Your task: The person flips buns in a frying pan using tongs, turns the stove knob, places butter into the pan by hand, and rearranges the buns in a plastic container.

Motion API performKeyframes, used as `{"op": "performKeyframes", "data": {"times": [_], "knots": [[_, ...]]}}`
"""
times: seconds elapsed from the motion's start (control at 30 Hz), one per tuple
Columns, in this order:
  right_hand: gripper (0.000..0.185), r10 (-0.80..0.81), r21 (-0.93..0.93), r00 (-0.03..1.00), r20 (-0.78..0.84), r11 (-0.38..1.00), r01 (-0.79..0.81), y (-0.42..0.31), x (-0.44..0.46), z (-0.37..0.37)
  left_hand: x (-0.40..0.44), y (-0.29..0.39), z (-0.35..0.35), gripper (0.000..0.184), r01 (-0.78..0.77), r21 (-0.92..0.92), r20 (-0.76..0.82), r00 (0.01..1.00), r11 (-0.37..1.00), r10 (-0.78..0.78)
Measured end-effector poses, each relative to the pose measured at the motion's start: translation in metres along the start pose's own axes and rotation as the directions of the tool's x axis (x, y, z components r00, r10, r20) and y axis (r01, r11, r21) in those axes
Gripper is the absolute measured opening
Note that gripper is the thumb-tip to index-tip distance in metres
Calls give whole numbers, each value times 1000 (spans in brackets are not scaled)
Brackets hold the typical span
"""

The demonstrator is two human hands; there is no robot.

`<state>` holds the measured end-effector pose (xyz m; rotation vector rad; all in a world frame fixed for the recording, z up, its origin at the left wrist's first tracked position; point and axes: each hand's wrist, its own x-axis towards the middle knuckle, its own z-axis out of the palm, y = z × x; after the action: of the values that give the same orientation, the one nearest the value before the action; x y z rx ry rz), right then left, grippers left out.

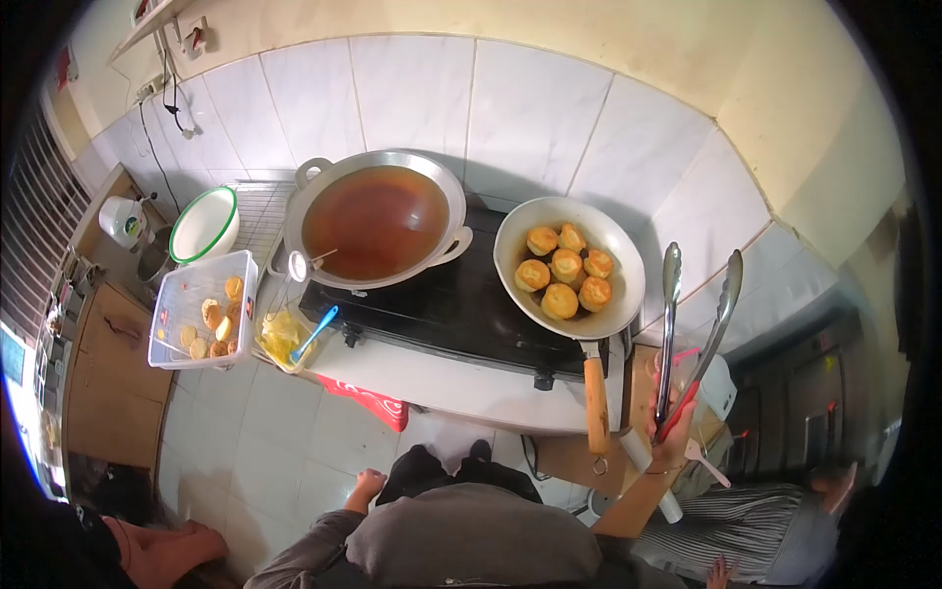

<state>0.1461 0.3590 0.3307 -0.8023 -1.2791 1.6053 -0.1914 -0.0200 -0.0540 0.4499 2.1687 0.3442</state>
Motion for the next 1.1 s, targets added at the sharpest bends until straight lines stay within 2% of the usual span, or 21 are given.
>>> {"op": "performKeyframes", "data": {"times": [0.03,0.13,0.27,0.3,0.37,0.43,0.5,0.6,0.63,0.67,0.7,0.73,0.83,0.93,1.0,1.03,1.07,1.1], "knots": [[78,-3,-11,1000,-22,1000,2,-4,-4,7,2,2,-13,40,64,-90,36,997,994,-61],[71,-51,-62,996,-77,997,46,-11,-15,26,0,-4,-44,35,126,-281,12,992,951,-127],[68,-100,-71,988,-118,993,92,-19,-28,59,-8,-13,-81,31,116,-321,74,992,940,-97],[68,-71,-39,983,-170,997,66,-21,-34,72,-3,-22,-82,31,120,-396,96,991,910,-89],[68,-119,-69,977,-179,992,108,-17,-47,86,18,-59,-79,30,-135,-194,140,977,972,163],[68,-138,-57,971,-194,990,129,-12,-60,93,23,-63,-91,30,-151,-137,178,969,979,174],[67,-105,-7,972,-209,994,106,-8,-75,95,14,-63,-95,29,111,-221,189,979,969,-69],[66,-97,-15,969,-227,995,96,-9,-83,97,1,-68,-107,30,74,-288,166,986,955,-26],[65,-113,-40,973,-201,993,107,-12,-84,99,19,-90,-100,31,-154,-123,185,967,980,175],[64,-118,-34,970,-214,993,114,-13,-82,102,36,-110,-93,33,-383,35,196,908,923,370],[64,-122,-31,966,-226,993,118,-13,-81,105,46,-117,-89,34,-511,285,273,854,811,442],[63,-127,-28,963,-237,992,123,-15,-80,107,50,-118,-84,34,-607,498,364,795,620,486],[57,-161,-51,956,-245,987,153,-20,-76,121,50,-121,-76,33,-332,292,315,919,897,238],[47,-299,-235,893,-336,945,228,-14,-73,127,57,-125,-74,36,-354,199,310,907,914,284],[40,-314,-417,858,-406,899,133,-15,-70,114,69,-130,-56,35,-331,112,82,943,937,323],[37,-331,-497,839,-432,864,85,-18,-63,110,67,-132,-65,34,-387,172,189,915,906,356],[34,-366,-623,862,-352,779,76,-29,-57,109,65,-132,-74,33,-452,217,293,876,865,384],[33,-389,-733,882,-265,676,77,-49,-49,113,54,-123,-75,32,-405,149,261,896,902,359]]}}
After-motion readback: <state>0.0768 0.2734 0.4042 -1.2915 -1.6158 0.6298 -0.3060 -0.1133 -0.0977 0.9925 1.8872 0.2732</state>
